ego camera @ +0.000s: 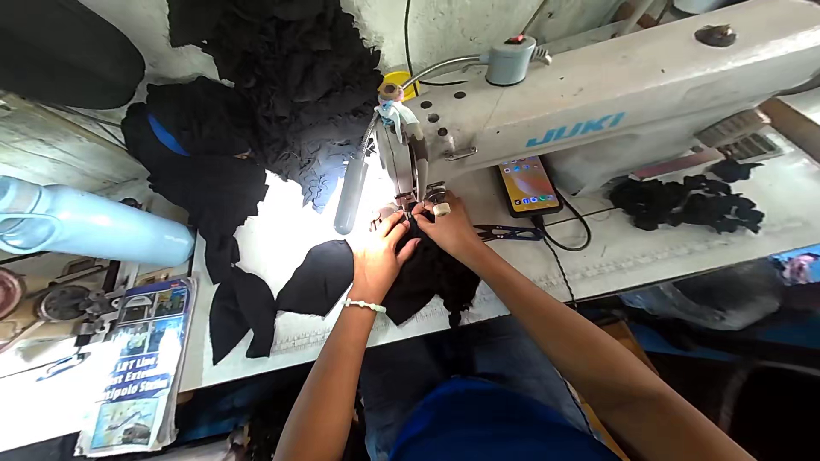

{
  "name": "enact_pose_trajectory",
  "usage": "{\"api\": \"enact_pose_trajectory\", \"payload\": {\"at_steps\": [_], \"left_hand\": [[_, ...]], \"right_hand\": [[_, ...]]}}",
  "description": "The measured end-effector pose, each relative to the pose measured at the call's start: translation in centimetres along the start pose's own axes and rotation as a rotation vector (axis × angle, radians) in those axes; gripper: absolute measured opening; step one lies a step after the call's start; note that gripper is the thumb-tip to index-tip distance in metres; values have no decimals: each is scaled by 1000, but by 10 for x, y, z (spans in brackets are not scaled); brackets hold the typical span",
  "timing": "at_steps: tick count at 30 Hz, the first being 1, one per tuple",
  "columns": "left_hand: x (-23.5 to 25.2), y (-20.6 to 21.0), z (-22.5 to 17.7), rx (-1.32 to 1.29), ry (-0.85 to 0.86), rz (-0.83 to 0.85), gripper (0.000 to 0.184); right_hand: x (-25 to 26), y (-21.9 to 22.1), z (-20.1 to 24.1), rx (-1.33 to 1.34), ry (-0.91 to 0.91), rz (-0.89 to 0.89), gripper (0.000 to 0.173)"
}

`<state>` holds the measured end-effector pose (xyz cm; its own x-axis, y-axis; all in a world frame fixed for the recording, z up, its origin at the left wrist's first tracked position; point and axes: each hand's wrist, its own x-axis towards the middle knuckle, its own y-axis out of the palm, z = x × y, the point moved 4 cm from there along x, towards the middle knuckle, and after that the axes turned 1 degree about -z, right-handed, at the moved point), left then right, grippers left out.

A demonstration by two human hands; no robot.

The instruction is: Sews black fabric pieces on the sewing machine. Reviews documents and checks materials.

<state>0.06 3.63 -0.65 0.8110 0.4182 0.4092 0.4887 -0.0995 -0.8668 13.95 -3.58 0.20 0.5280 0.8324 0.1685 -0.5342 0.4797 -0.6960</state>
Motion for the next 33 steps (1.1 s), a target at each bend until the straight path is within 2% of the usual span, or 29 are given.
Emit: {"api": "enact_pose_trajectory", "payload": {"at_steps": [4, 8, 14, 18, 20, 23, 24, 28, 33], "left_hand": [[-1, 1, -1, 20, 21, -42, 29], [-4, -3, -9, 94, 118, -151, 25], [-7, -2, -6, 86, 108, -106, 23], [-10, -1, -7, 32, 151, -63, 20], [-9, -2, -5, -39, 117, -36, 19], [-7, -4, 1, -113, 46, 20, 24], [-6, -4, 1, -118, 33, 26, 26], [0, -4, -3, -95, 14, 8, 25], [3, -5, -12, -46, -61, 11, 21]], "right_hand": [[-3, 3, -3, 31, -59, -53, 16], [-3, 4, -2, -6, -66, -13, 13], [-1, -1, -3, 29, 3, 45, 13], [-18, -4, 2, -34, -131, -65, 7], [-38, -7, 8, -55, -246, -147, 10], [-70, -5, 9, -97, -272, -100, 31], [-77, -4, 8, -107, -261, -79, 31], [-86, -8, 9, -82, -210, -107, 12], [-89, -15, 17, -117, -240, -189, 13]]}}
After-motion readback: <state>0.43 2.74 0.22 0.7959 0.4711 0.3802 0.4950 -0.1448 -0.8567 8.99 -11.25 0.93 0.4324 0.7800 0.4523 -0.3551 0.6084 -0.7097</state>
